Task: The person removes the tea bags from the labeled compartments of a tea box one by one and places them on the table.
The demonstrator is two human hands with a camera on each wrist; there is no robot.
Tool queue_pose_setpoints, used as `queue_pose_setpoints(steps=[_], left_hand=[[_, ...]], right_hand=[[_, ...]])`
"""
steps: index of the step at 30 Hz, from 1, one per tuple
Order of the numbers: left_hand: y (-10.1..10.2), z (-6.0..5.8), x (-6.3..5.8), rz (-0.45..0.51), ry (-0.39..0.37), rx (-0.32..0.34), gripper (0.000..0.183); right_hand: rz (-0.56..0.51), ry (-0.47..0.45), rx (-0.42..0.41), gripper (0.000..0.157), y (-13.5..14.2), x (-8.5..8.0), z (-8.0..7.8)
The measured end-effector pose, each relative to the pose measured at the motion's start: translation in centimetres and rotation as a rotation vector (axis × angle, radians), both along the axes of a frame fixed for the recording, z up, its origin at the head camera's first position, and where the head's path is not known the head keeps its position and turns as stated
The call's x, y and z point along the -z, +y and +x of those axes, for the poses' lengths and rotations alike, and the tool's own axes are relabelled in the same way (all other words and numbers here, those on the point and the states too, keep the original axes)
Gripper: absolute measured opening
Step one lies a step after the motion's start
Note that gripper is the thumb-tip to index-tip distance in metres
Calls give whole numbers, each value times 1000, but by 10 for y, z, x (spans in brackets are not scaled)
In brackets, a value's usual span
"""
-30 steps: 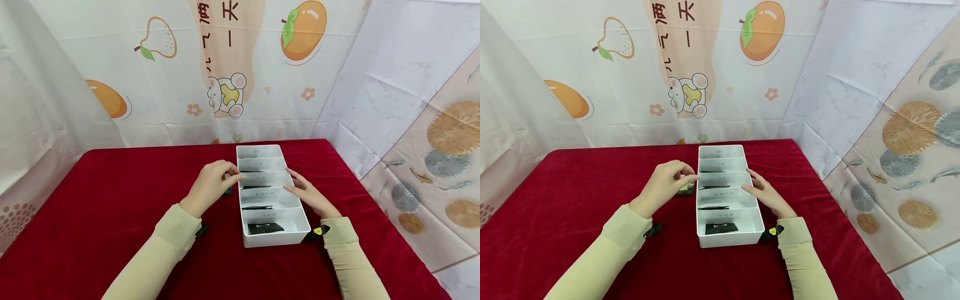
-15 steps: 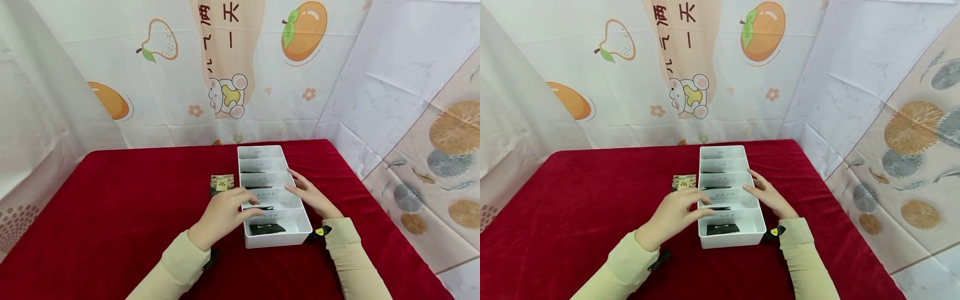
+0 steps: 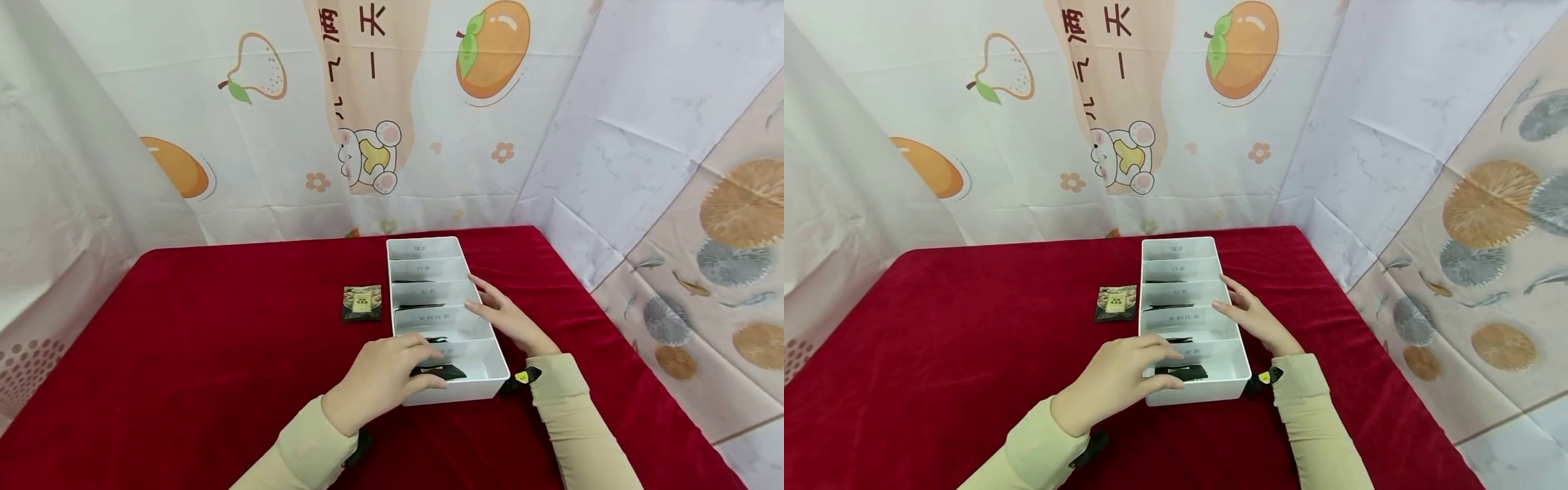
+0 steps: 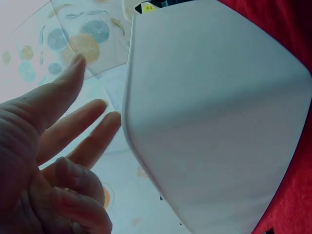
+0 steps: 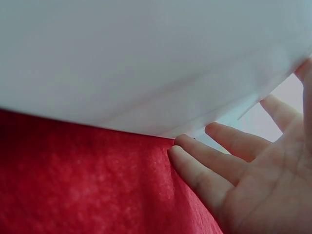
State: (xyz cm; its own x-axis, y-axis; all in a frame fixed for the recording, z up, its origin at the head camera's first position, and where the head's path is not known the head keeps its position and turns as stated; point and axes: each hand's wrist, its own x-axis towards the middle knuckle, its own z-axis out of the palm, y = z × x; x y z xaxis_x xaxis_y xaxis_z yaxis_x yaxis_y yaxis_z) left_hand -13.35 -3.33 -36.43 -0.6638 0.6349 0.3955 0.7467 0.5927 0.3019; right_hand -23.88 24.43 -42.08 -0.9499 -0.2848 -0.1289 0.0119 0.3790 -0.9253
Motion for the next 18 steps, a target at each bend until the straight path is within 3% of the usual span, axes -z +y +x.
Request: queue_pose_setpoints(steps=[11, 18], left_hand=[[3, 3, 3, -249, -91, -47, 34], [2, 4, 5, -310, -48, -75, 24]], right_hand=[[-13, 18, -12, 75, 0, -1, 1], [-12, 23, -15, 73, -1, 0, 1]])
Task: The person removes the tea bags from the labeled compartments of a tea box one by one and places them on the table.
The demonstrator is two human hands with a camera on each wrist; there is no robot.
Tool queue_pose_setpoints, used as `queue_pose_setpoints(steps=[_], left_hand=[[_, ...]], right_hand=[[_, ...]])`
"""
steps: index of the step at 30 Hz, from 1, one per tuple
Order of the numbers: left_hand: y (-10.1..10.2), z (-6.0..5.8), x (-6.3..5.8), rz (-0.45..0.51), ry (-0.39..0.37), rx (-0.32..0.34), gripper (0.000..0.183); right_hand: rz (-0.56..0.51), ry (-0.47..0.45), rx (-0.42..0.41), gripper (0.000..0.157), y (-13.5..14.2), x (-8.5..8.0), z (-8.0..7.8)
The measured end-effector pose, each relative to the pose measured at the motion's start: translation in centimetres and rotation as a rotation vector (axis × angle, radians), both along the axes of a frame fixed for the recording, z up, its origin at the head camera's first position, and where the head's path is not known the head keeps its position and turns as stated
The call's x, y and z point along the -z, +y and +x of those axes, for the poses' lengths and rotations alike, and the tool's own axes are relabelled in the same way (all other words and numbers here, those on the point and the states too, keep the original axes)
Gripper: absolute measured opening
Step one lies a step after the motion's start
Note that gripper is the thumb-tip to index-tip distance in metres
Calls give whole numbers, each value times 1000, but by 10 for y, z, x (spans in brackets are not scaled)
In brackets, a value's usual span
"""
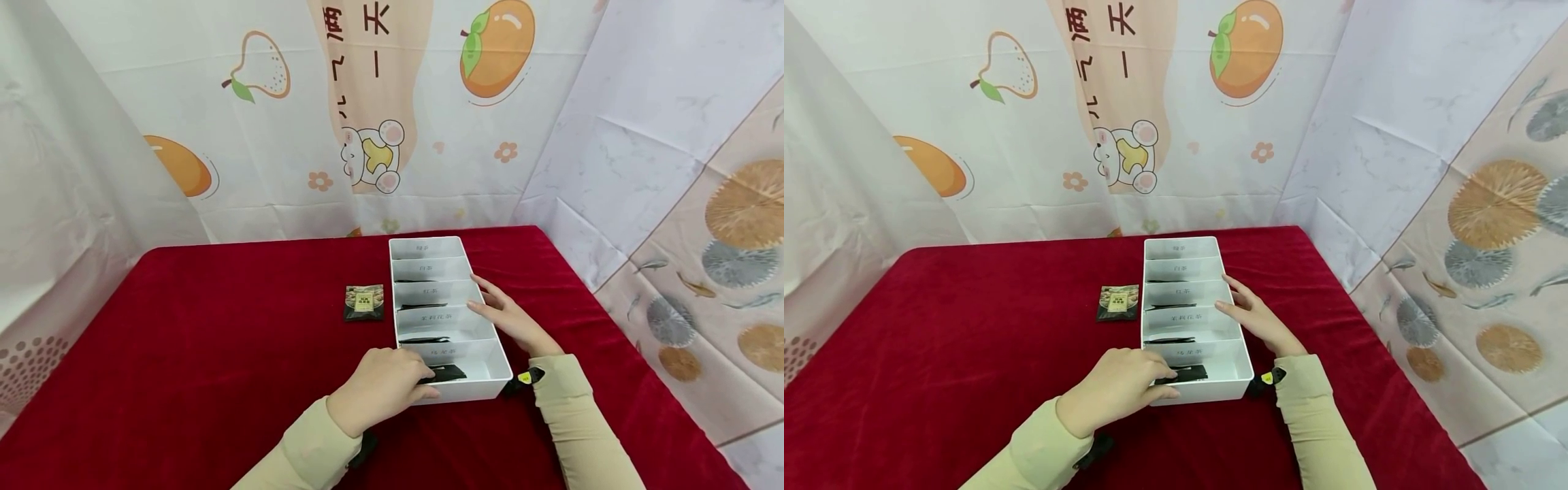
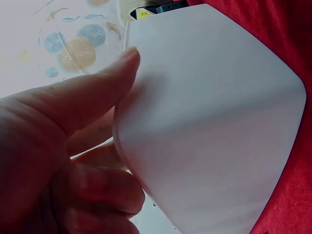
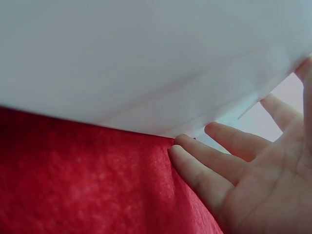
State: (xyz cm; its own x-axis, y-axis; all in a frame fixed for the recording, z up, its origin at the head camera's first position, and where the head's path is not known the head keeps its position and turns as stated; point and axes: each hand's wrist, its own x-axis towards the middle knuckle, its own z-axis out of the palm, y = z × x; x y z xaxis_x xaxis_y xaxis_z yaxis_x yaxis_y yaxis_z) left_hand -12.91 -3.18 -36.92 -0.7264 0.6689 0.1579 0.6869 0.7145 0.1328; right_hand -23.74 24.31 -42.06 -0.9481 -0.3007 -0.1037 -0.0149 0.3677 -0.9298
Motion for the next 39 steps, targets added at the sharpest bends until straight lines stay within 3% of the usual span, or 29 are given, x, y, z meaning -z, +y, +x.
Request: queue_pose_setpoints(steps=[9, 18, 27, 34, 39], left_hand=[[0, 5, -7, -33, 33, 18, 5], [2, 8, -8, -37, 95, 12, 19], [3, 7, -6, -27, 72, 26, 4], [0, 7, -8, 14, 90, 30, 10], [-4, 4, -11, 89, 54, 27, 10]], right_hand=[[1, 2, 0, 73, 1, 0, 0], [1, 2, 0, 73, 0, -1, 0], [-2, -2, 4, 73, -1, -1, 1], [-5, -8, 0, 73, 0, -1, 2], [-12, -5, -3, 73, 0, -1, 0]])
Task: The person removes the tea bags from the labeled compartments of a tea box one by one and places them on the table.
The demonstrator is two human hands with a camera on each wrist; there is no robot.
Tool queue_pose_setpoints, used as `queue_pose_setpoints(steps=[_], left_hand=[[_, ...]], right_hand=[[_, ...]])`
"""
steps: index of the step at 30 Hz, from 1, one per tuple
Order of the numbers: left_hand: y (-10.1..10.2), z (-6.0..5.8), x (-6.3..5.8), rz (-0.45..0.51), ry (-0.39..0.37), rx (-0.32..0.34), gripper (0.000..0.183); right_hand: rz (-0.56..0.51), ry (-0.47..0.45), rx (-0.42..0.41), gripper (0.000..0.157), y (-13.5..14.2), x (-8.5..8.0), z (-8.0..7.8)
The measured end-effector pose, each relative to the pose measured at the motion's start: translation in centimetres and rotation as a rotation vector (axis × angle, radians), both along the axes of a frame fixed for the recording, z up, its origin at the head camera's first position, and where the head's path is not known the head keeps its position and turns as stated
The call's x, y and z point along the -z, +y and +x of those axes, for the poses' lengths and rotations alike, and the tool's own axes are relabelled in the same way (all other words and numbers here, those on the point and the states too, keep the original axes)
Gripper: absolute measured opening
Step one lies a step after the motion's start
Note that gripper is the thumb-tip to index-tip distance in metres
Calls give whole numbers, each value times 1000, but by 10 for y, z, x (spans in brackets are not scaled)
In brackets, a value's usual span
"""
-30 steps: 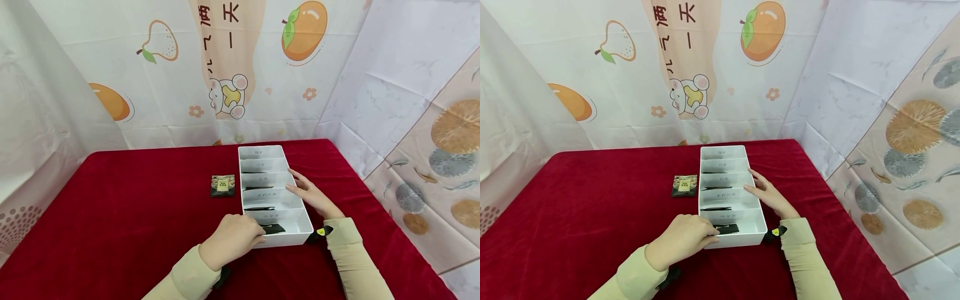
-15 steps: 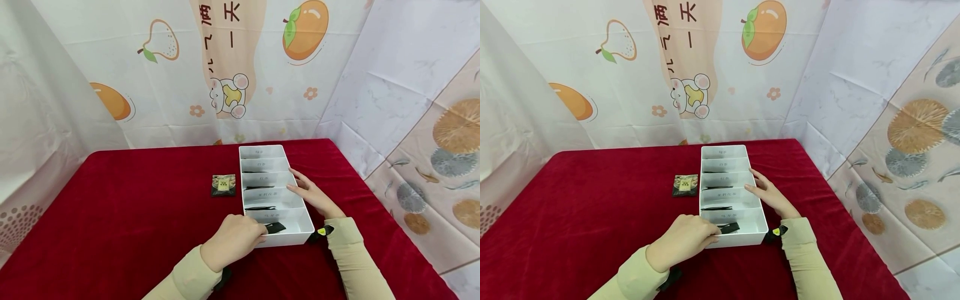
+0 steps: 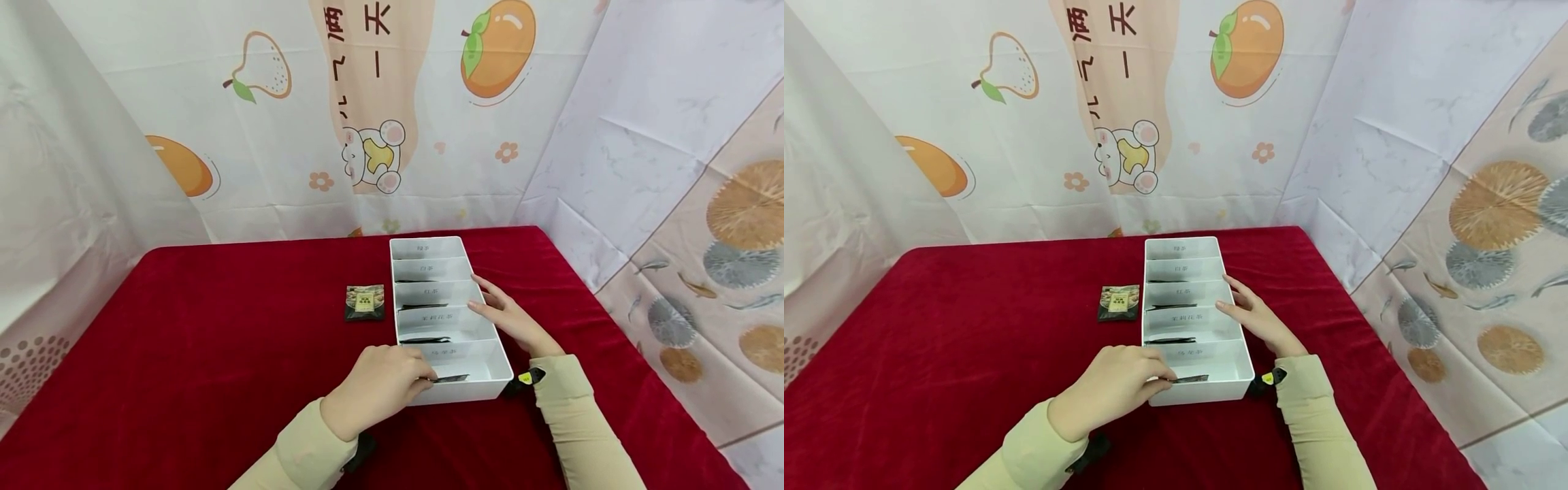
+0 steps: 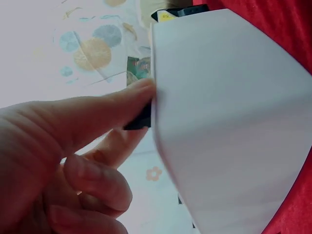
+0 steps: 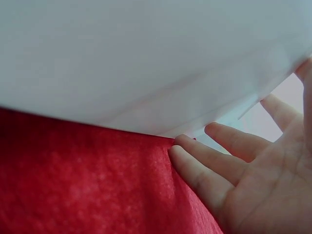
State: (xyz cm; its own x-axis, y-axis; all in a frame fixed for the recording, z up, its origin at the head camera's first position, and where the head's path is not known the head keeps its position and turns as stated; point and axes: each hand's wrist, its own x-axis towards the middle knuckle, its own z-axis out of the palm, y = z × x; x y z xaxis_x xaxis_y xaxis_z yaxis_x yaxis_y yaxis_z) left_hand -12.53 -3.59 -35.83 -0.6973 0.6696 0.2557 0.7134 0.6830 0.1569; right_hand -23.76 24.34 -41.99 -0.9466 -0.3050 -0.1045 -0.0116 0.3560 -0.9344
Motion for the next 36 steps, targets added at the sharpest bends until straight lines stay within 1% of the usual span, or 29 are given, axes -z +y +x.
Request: queue_pose_setpoints(steps=[3, 6, 12, 17, 21, 27, 33, 36], left_hand=[[-3, -1, -3, 44, -51, -1, 14], [-5, -2, -4, 88, -80, 11, 19], [-8, -3, -6, 193, -43, 48, 15], [-11, -6, -6, 273, -24, 52, 17], [-13, -8, -8, 349, -24, 50, 14], [-15, -10, -9, 437, 0, 24, 8], [-16, -13, -10, 459, -16, -32, 8], [-18, -15, -11, 460, 0, -66, 9]], right_hand=[[-2, -1, 3, 73, 0, 0, -1], [1, -2, 8, 72, 0, 1, -1], [6, -4, 7, 73, -1, 2, 1], [6, -3, 10, 73, -1, 1, 1], [7, -4, 11, 73, -1, 0, 1], [18, -9, 16, 73, -1, -1, 1], [11, -12, 14, 73, -1, -1, 1], [8, -17, 16, 73, -1, 0, 0]])
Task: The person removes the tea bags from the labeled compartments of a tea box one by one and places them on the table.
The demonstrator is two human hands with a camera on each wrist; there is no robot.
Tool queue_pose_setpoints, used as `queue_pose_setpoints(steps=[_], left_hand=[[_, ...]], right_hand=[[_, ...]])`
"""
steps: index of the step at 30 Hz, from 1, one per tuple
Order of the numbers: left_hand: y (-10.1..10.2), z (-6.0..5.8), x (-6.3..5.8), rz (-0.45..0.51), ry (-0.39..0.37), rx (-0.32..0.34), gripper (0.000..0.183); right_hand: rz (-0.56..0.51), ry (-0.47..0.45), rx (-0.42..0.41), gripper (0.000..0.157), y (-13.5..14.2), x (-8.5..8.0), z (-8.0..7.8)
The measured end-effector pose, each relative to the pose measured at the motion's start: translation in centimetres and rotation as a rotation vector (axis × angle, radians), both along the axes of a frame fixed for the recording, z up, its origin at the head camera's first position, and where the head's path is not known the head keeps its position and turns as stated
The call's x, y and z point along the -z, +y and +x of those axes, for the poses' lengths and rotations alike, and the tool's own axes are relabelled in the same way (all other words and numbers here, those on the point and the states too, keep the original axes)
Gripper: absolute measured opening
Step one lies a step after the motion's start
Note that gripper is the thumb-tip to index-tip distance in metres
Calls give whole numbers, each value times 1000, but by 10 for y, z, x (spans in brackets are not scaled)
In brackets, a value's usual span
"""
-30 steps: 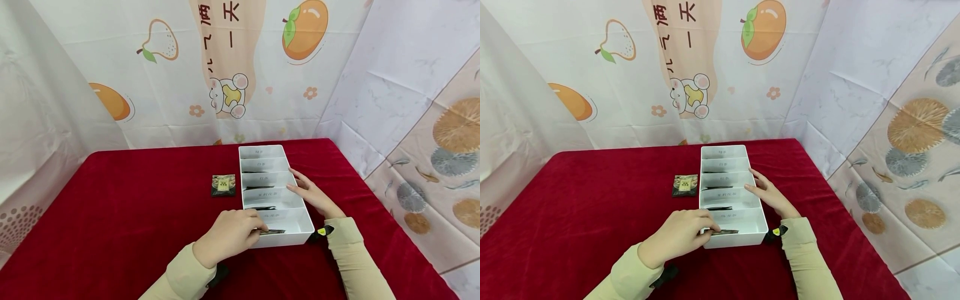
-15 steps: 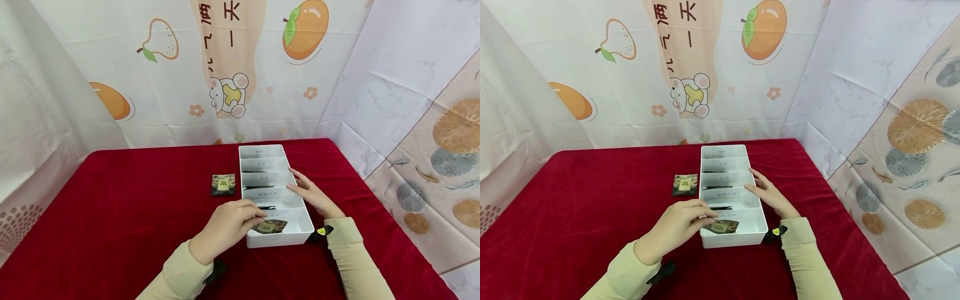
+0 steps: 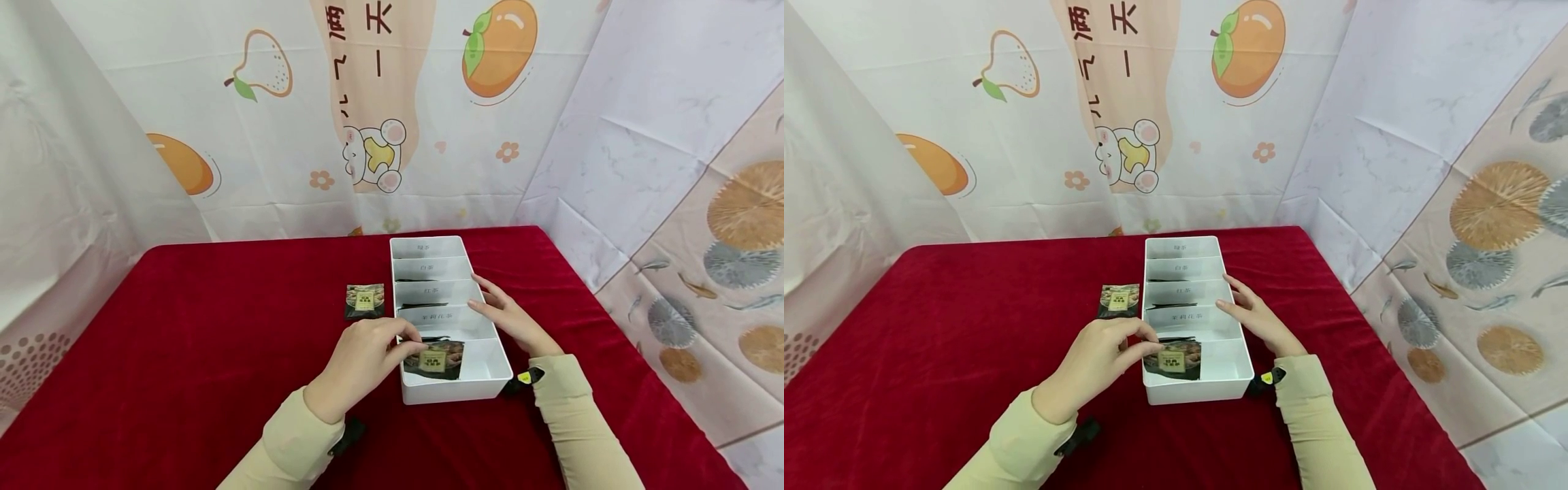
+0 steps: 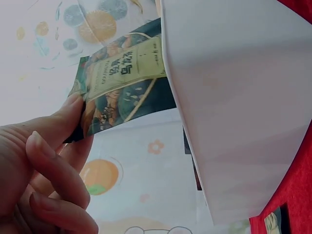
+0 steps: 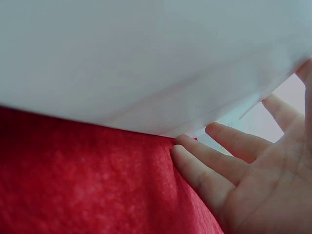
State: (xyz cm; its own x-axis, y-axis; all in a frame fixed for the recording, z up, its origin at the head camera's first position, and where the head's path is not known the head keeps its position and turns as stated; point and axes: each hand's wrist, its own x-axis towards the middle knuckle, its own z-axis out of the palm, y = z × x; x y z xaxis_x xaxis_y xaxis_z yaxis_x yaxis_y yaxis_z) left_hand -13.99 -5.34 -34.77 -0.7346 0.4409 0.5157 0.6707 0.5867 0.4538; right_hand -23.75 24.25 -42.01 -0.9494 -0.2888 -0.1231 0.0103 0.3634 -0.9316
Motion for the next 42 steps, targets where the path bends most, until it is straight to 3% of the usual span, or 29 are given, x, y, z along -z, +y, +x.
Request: queue_pose_setpoints(steps=[6, 15, 23, 33, 37, 42], left_hand=[[-7, -5, 0, 70, -9, -66, 10], [-27, -20, -10, 254, -243, -55, 11], [-44, -34, -27, 292, -250, -113, 20], [-69, -69, -39, 381, -357, -219, 23], [-78, -86, -34, 382, -375, -267, 23], [-90, -109, -19, 380, -410, -328, 27]], right_hand=[[11, 2, -7, 74, -1, 0, -1], [14, 1, 11, 75, 0, -1, 0], [7, -2, 12, 75, 0, -1, 1], [2, -6, 9, 74, 0, -1, 1], [6, -5, 11, 75, 0, -2, 1], [8, -1, 14, 74, -1, -1, 1]])
